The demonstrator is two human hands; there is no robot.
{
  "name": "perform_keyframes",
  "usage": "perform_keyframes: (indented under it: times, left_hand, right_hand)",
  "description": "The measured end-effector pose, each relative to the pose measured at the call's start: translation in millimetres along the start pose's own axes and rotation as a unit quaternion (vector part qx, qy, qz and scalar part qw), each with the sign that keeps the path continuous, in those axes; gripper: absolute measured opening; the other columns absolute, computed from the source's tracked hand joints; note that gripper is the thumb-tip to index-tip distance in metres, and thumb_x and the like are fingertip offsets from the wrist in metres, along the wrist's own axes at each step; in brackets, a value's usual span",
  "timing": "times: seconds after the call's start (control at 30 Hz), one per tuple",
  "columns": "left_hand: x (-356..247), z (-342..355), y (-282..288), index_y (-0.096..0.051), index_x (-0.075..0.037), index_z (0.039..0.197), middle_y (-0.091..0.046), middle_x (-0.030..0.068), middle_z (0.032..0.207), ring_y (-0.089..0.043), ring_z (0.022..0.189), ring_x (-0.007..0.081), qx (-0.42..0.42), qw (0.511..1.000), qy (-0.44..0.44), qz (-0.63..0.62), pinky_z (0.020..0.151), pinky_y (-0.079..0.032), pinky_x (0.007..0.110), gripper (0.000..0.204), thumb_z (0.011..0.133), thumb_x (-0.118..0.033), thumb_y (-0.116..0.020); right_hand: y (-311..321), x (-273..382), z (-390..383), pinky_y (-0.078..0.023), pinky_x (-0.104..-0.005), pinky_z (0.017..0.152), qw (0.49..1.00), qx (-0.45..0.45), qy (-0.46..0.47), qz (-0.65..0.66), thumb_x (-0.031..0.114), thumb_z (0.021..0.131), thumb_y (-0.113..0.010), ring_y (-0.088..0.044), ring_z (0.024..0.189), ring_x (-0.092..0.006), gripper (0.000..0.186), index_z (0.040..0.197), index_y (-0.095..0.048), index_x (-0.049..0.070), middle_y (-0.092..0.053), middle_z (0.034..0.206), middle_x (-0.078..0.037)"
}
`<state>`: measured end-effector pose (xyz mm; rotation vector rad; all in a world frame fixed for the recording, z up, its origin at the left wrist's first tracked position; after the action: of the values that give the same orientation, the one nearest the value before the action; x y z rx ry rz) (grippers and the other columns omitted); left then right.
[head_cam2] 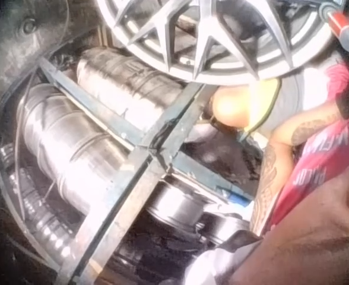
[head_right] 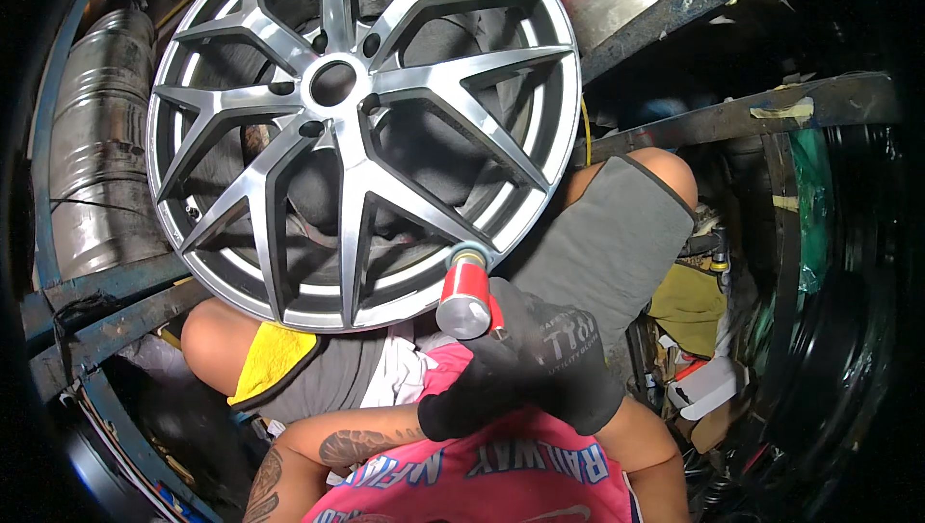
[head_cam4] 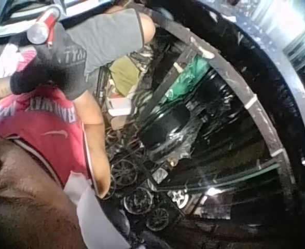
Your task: Sanding the edge of an automotive wheel rim using a pneumatic sanding tool.
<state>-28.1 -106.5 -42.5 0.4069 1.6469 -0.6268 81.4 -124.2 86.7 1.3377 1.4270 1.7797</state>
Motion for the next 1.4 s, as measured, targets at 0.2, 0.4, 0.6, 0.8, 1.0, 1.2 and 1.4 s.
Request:
perform_keyframes:
  times: [0.2,0.4,0.6,0.8,1.0,1.2,1.4]
  left_hand:
    - [-20,3,27,-0.051,-0.001,0.133,-0.058,0.0153,0.124,-0.057,0.115,0.0263,-0.04,0.999,-0.015,0.004,0.097,-0.047,0.041,0.05,0.088,-0.012,-0.07]
    - [-84,10,34,-0.061,-0.009,0.127,-0.053,0.0248,0.123,-0.054,0.111,0.0431,-0.039,0.944,-0.239,0.224,0.1,-0.042,0.055,0.035,0.092,-0.011,-0.063]
    - [-45,14,37,-0.058,-0.008,0.129,-0.052,0.0284,0.121,-0.053,0.111,0.0406,-0.072,0.985,-0.155,0.023,0.1,-0.04,0.055,0.033,0.097,-0.017,-0.061]
    - [-52,-2,22,-0.057,-0.01,0.134,-0.049,0.033,0.121,-0.05,0.112,0.0426,-0.064,0.898,-0.238,0.365,0.102,-0.039,0.052,0.034,0.101,-0.018,-0.056]
    - [-65,-12,27,-0.057,-0.011,0.135,-0.053,0.0327,0.112,-0.054,0.096,0.0428,-0.045,0.944,-0.259,0.2,0.089,-0.047,0.049,0.048,0.088,-0.004,-0.059]
    - [-52,-20,19,-0.059,-0.027,0.136,-0.037,0.0131,0.061,-0.038,0.049,0.0217,-0.186,0.911,-0.293,0.224,0.044,-0.028,0.037,0.036,0.101,-0.021,-0.055]
    - [-44,-24,14,-0.062,-0.026,0.131,-0.04,0.0146,0.061,-0.04,0.047,0.0228,-0.117,0.932,-0.236,0.251,0.044,-0.028,0.039,0.031,0.1,-0.024,-0.056]
  right_hand:
    - [-16,3,17,-0.056,-0.0409,0.062,0.982,0.038,0.145,0.117,0.027,0.077,-0.076,-0.07,0.079,-0.0302,0.044,0.116,-0.067,0.007,-0.067,0.109,-0.013]
    - [-17,-24,24,-0.054,-0.0428,0.067,0.954,0.185,-0.167,0.169,0.029,0.086,-0.073,-0.07,0.078,-0.0331,0.038,0.117,-0.067,0.007,-0.07,0.094,-0.018]
    - [-31,-21,47,-0.052,-0.0376,0.083,0.92,0.185,-0.165,0.304,0.032,0.095,-0.068,-0.071,0.092,-0.0279,0.044,0.128,-0.063,0.004,-0.072,0.102,-0.018]
    - [-44,-4,62,-0.05,-0.0344,0.089,0.866,0.329,-0.14,0.35,0.034,0.098,-0.064,-0.068,0.1,-0.0224,0.045,0.131,-0.061,0.003,-0.071,0.11,-0.015]
    - [-37,7,57,-0.052,-0.0387,0.08,0.925,0.284,-0.076,0.243,0.037,0.097,-0.066,-0.069,0.088,-0.0318,0.046,0.124,-0.062,0.001,-0.07,0.098,-0.019]
    - [-33,8,39,-0.051,-0.0399,0.07,0.95,0.216,-0.082,0.209,0.031,0.088,-0.072,-0.067,0.075,-0.0303,0.042,0.121,-0.065,0.005,-0.07,0.09,-0.015]
    - [-35,2,23,-0.052,-0.0413,0.071,0.967,0.169,-0.089,0.169,0.034,0.086,-0.075,-0.068,0.076,-0.0323,0.049,0.125,-0.065,0.006,-0.07,0.091,-0.016]
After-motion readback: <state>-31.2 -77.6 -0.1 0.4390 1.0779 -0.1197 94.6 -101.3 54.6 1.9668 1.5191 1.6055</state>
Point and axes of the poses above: each hand's wrist, its own z-axis towards the middle knuckle, its own y-axis out of the back of the hand, x = y × z, the point moved 9 cm from there along z, towards the middle knuckle
